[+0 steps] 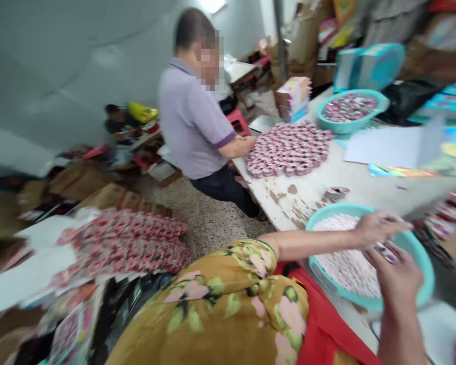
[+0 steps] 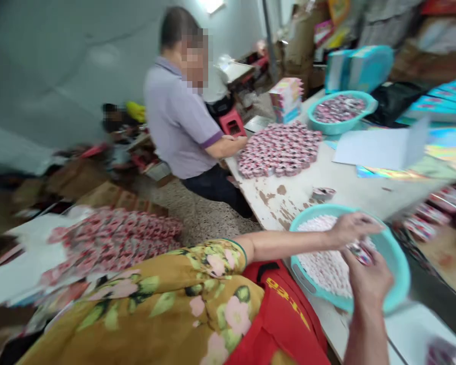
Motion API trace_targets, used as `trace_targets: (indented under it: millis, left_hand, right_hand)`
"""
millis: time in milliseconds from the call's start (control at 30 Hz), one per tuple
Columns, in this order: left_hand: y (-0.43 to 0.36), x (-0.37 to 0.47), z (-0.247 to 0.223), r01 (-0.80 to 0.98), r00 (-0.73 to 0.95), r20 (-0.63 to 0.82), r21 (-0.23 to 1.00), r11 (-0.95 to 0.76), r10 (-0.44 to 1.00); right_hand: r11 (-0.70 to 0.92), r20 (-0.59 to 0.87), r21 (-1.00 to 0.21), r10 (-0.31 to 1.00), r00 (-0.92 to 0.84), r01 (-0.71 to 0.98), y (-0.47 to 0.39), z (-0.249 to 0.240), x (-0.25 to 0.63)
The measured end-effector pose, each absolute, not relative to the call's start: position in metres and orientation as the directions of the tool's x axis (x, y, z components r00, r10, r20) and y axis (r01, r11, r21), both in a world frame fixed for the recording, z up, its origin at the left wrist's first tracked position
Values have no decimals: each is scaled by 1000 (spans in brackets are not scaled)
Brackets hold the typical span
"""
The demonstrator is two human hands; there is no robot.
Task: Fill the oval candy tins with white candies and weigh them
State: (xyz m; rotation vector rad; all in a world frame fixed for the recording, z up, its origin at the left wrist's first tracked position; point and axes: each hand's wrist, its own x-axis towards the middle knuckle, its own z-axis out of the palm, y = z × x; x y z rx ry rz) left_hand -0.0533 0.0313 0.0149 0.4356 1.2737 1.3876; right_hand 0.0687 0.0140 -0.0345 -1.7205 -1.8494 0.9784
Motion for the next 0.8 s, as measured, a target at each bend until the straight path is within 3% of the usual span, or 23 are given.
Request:
trace_targets:
  millis: [67,200,367,533,800]
  left_hand:
    - [22,-52,31,-466,-224,-368,854,233,902]
    - [19,-56,38,-552,-189,-367,807,210,911]
    - [16,-49,27,-572,-40,-364,772,278,931]
    - [10,-43,22,-497,-9,-343,817,293,939]
    - [6,-36,14,-541,11,-312,797,268,950]
  right_hand:
    - [-148,-214,-815,976,-53,560,-2,-17,62]
    - [-104,-121,-951,992,-41,290,-15,-5,51]
    - [-150,-147,-947,989,32,285,-28,-12,55]
    - [-168,-166,-955,986,28,246,-37,-16,58]
    - [-177,-162,-957,983,85,230,-43,-22,61]
